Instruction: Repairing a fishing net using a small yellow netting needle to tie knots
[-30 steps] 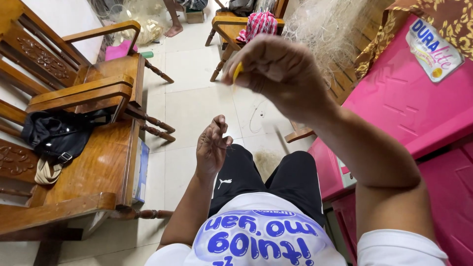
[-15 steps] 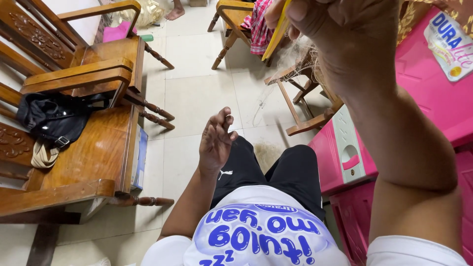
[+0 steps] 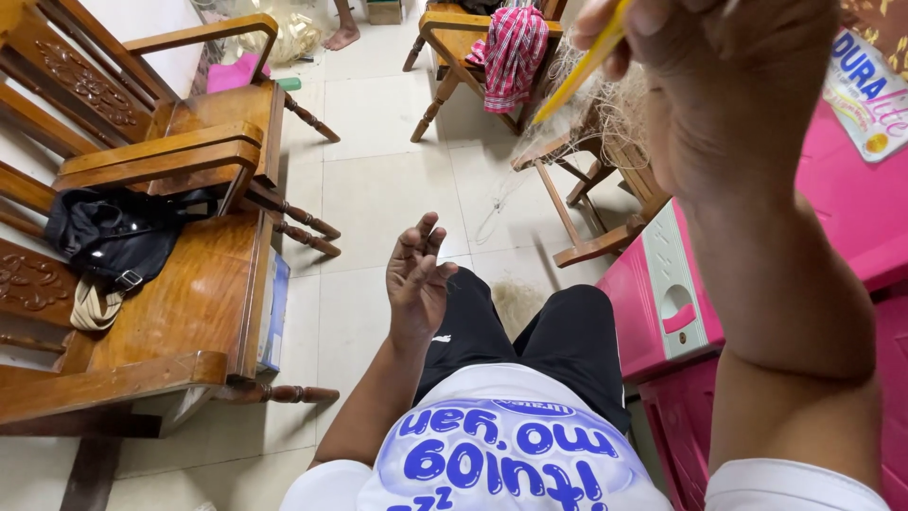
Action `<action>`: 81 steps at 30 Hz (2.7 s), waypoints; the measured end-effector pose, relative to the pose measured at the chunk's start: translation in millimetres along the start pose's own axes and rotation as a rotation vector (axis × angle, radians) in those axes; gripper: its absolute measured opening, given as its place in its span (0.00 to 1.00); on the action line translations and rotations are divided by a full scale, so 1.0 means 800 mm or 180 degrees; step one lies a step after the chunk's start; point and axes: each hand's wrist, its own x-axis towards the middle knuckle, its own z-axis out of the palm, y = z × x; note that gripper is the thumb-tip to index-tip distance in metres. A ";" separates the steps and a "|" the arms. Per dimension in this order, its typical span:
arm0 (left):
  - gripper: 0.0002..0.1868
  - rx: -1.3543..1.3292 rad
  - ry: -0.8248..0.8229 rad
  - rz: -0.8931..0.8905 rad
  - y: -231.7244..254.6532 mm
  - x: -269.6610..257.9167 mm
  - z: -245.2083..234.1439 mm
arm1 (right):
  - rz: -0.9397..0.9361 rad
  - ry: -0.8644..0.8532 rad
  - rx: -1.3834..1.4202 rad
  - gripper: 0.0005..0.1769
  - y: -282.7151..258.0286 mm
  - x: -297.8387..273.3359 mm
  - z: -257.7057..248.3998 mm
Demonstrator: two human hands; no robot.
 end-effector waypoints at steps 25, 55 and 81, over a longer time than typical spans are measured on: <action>0.20 0.1118 0.0530 0.0234 0.008 0.013 0.029 | -0.0116 0.0060 -0.0130 0.12 -0.010 -0.012 -0.019; 0.22 0.1365 0.0662 0.0107 -0.007 0.018 0.052 | 0.0185 -0.0479 -0.1096 0.08 0.108 -0.186 0.042; 0.23 0.0689 0.0500 -0.0215 -0.017 0.002 0.049 | 0.0423 0.0345 -0.0914 0.06 0.142 -0.230 0.057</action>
